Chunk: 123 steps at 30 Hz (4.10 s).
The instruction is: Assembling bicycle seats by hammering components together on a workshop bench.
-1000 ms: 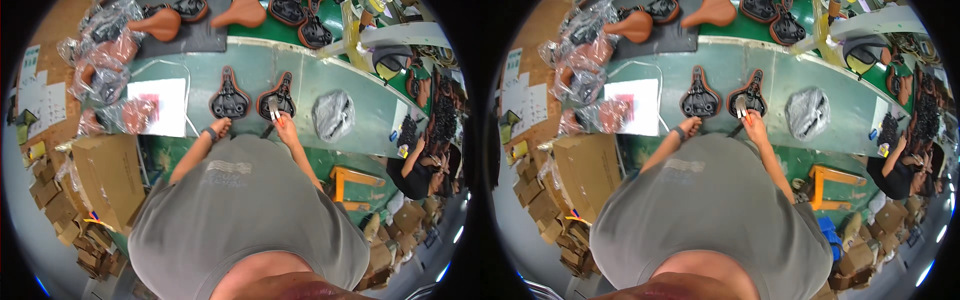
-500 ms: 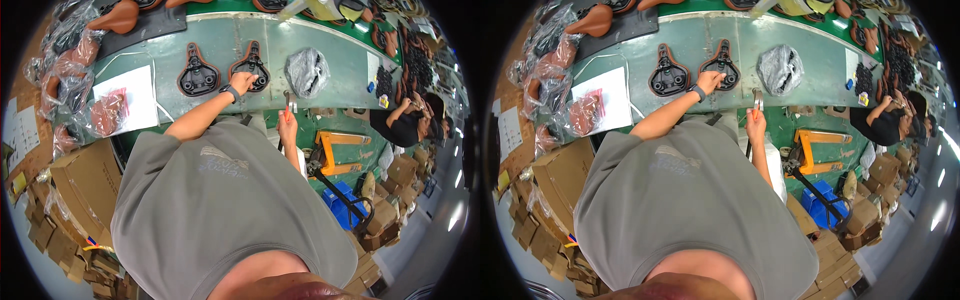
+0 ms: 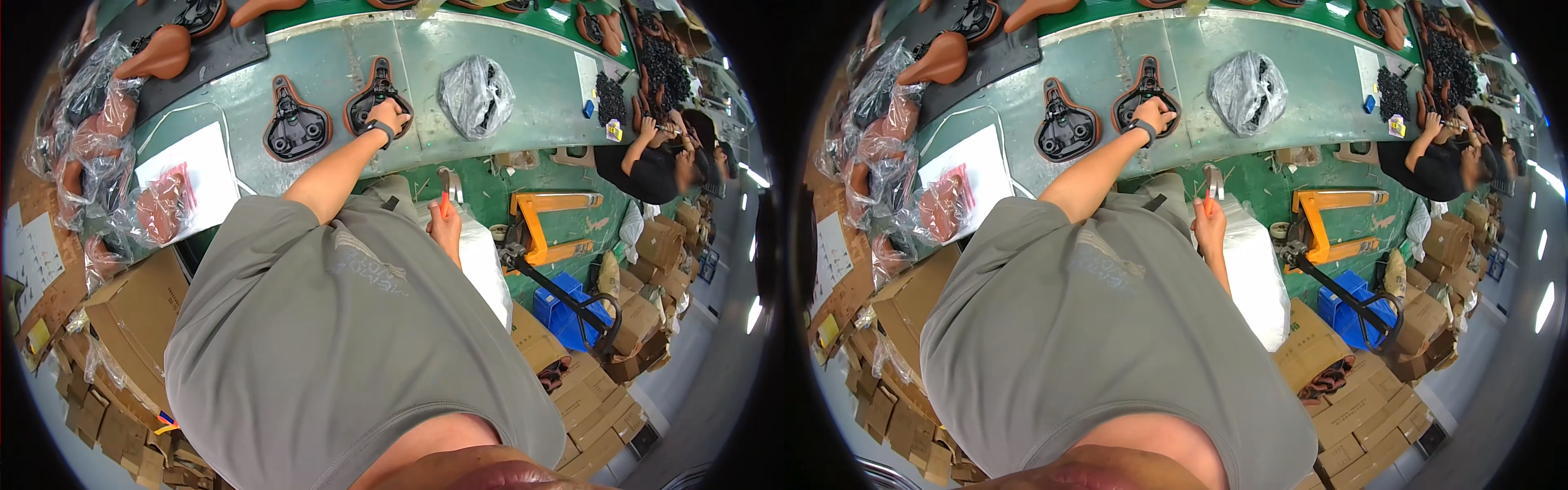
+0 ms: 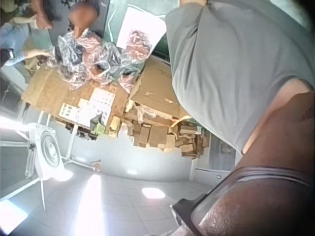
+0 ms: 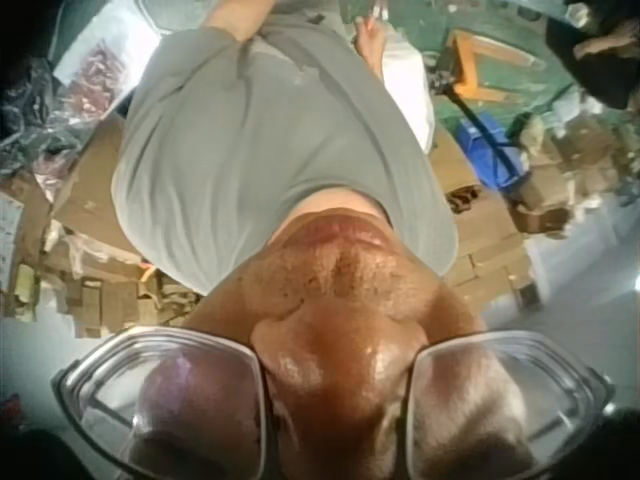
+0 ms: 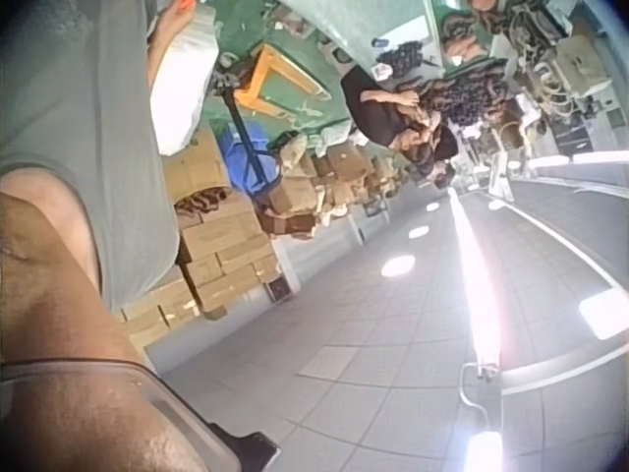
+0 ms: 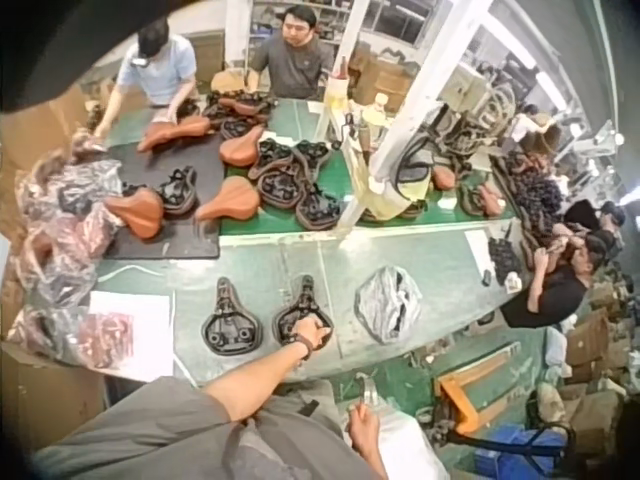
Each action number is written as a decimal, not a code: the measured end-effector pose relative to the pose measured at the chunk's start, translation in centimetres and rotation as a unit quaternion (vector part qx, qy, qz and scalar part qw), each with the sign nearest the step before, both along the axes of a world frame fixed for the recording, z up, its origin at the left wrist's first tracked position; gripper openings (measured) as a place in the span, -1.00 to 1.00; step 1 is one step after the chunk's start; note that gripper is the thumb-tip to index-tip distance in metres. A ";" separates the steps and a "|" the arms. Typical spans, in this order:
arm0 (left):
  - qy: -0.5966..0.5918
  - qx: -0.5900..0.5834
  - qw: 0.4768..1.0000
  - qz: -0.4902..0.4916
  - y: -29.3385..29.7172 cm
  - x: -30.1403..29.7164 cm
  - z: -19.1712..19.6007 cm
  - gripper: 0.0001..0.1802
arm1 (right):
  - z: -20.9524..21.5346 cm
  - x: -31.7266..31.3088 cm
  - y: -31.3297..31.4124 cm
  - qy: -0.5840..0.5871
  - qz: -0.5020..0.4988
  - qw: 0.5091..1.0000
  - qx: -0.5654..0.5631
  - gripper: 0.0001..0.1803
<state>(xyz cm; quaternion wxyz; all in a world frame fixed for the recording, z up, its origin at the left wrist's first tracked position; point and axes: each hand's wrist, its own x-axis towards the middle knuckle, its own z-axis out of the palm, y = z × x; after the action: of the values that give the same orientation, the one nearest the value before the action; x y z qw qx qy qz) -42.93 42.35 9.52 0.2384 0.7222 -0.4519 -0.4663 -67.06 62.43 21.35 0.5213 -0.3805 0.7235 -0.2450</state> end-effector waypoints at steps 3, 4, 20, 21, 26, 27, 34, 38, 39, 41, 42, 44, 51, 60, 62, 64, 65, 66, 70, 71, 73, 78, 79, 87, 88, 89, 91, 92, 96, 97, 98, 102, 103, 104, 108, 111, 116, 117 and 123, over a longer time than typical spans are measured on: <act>0.008 -0.010 1.000 0.001 1.0 1.0 -0.2 -0.56 | 0.7 0.6 -0.6 -0.002 0.007 1.000 0.000 -0.68; 0.021 -0.015 1.000 -0.002 1.2 1.2 0.1 -0.56 | 1.0 0.8 -0.9 -0.008 0.004 1.000 0.001 -0.68; 0.109 -0.074 0.991 0.037 3.1 4.9 -2.3 -0.62 | 3.1 6.5 -10.5 -0.033 0.195 0.979 -0.053 -0.76; 0.275 -0.007 0.950 0.144 3.5 5.7 -1.6 -0.65 | 4.4 7.8 -11.0 0.021 0.202 0.968 -0.144 -0.77; 0.535 0.047 0.794 0.286 8.2 9.3 4.7 -0.63 | -3.2 8.6 -10.4 0.287 0.275 0.865 -0.307 -0.75; 0.533 0.050 0.791 0.296 9.6 10.0 5.1 -0.64 | -4.4 8.8 -10.3 0.299 0.320 0.886 -0.150 -0.71; 0.450 0.040 0.867 0.212 14.9 13.2 4.6 -0.81 | -3.3 5.0 -13.6 0.267 0.337 0.886 -0.171 -0.65; 0.472 0.045 0.831 0.291 12.4 13.5 4.0 -0.72 | -4.0 5.1 -10.3 0.231 0.260 0.919 -0.187 -0.64; 0.479 0.045 0.821 0.307 11.4 13.4 3.7 -0.69 | -4.4 5.3 -9.5 0.208 0.230 0.933 -0.182 -0.64; 0.447 0.016 0.849 0.282 8.8 12.9 2.7 -0.69 | -6.4 4.9 -9.0 0.157 0.198 0.951 -0.177 -0.64; 0.410 -0.010 0.875 0.256 7.6 12.8 1.6 -0.69 | -5.5 5.7 -8.9 0.156 0.199 0.951 -0.177 -0.64; 0.327 -0.063 0.916 0.224 5.0 13.4 -1.5 -0.70 | -1.7 8.3 -8.9 0.113 0.214 0.965 -0.096 -0.63; 0.174 -0.090 0.972 0.132 0.6 14.9 -6.6 -0.75 | 2.2 12.7 -9.7 0.066 0.226 0.963 -0.128 -0.64; 0.193 -0.043 0.971 0.132 1.1 14.8 -4.4 -0.58 | 8.3 18.8 -13.8 0.030 0.227 0.934 -0.275 -0.74; 0.203 -0.048 0.966 0.152 0.9 14.8 -4.9 -0.59 | 9.6 20.4 -14.5 -0.002 0.215 0.933 -0.287 -0.75; 0.202 -0.041 0.972 0.112 1.1 14.7 -5.1 -0.62 | 11.3 21.7 -14.9 -0.080 0.192 0.940 -0.269 -0.73; 0.213 -0.054 0.970 0.104 1.1 15.2 -5.6 -0.67 | 11.8 22.2 -15.0 -0.082 0.198 0.939 -0.269 -0.73; 0.213 -0.056 0.969 0.111 1.4 15.3 -6.2 -0.67 | 12.2 22.6 -15.0 -0.065 0.204 0.935 -0.284 -0.73; 0.201 -0.101 0.969 0.102 2.2 15.5 -6.1 -0.66 | 9.3 23.0 -15.6 0.029 0.225 0.880 -0.417 -0.71; 0.179 -0.092 0.970 0.135 2.3 15.9 -5.6 -0.66 | 7.7 23.2 -15.7 0.028 0.226 0.880 -0.416 -0.71; 0.171 -0.098 0.955 0.220 2.8 17.4 -4.3 -0.60 | 3.5 23.5 -15.3 0.153 0.247 0.777 -0.558 -0.73; 0.455 -0.075 0.784 0.416 8.3 23.6 0.9 -0.68 | -4.7 21.6 -14.9 0.253 0.375 0.875 -0.173 -0.70; 0.466 -0.067 0.782 0.409 10.1 24.5 2.1 -0.65 | -4.5 21.3 -15.5 0.233 0.374 0.877 -0.192 -0.69; 0.544 0.023 0.765 0.343 20.9 24.2 4.1 -0.70 | -4.5 14.9 -13.4 0.190 0.320 0.903 -0.213 -0.63; 0.542 0.053 0.778 0.314 21.0 23.7 3.3 -0.67 | -4.4 14.6 -12.7 0.189 0.324 0.902 -0.212 -0.63; 0.486 0.082 0.817 0.300 20.5 23.0 2.6 -0.61 | -4.0 14.4 -12.1 0.153 0.319 0.919 -0.177 -0.63; 0.405 0.050 0.867 0.286 18.6 21.4 1.1 -0.60 | -2.8 14.3 -10.9 0.117 0.315 0.931 -0.141 -0.62; 0.319 0.018 0.910 0.266 17.6 20.6 0.0 -0.58 | -1.6 15.0 -10.4 0.117 0.326 0.932 -0.109 -0.63; 0.155 -0.146 0.945 0.249 13.8 18.8 -3.5 -0.56 | -1.4 16.2 -8.8 0.132 0.357 0.920 -0.091 -0.63; 0.133 -0.121 0.960 0.217 13.2 18.8 -3.7 -0.59 | -1.3 16.1 -8.5 0.149 0.370 0.910 -0.115 -0.64; 0.110 -0.095 0.972 0.183 12.8 18.7 -3.7 -0.60 | -0.7 16.4 -8.3 0.151 0.365 0.912 -0.115 -0.64; 0.227 -0.031 0.958 0.173 12.6 20.5 -4.7 -0.63 | 0.4 17.8 -8.1 0.141 0.391 0.896 -0.152 -0.65; 0.292 -0.023 0.935 0.200 12.5 21.4 -5.3 -0.60 | 1.0 18.5 -8.3 0.126 0.400 0.895 -0.151 -0.65; 0.294 -0.019 0.936 0.194 12.1 21.4 -4.1 -0.60 | 1.7 18.9 -8.5 0.118 0.398 0.898 -0.147 -0.66; 0.374 0.153 0.890 0.209 11.3 22.5 -0.8 -0.49 | 6.8 22.7 -9.1 0.089 0.372 0.911 -0.157 -0.69; 0.363 0.109 0.903 0.202 11.9 22.1 -1.8 -0.51 | 8.0 24.7 -9.4 -0.002 0.335 0.871 -0.360 -0.72; 0.266 -0.061 0.947 0.168 15.3 21.8 -3.4 -0.49 | 4.8 26.2 -9.0 -0.046 0.336 0.840 -0.423 -0.67; 0.273 -0.082 0.925 0.251 15.5 21.8 -2.6 -0.55 | 2.8 26.1 -9.1 0.020 0.358 0.805 -0.472 -0.66; 0.349 -0.125 0.830 0.417 21.4 24.0 0.7 -0.63 | -6.8 21.6 -12.1 0.233 0.503 0.812 -0.182 -0.64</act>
<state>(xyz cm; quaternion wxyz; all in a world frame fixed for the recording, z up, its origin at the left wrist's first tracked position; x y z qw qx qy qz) -18.89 63.76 10.23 0.6399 0.5954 -0.0489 -0.4835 -45.47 50.32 14.53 0.3086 -0.8250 0.4731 0.0209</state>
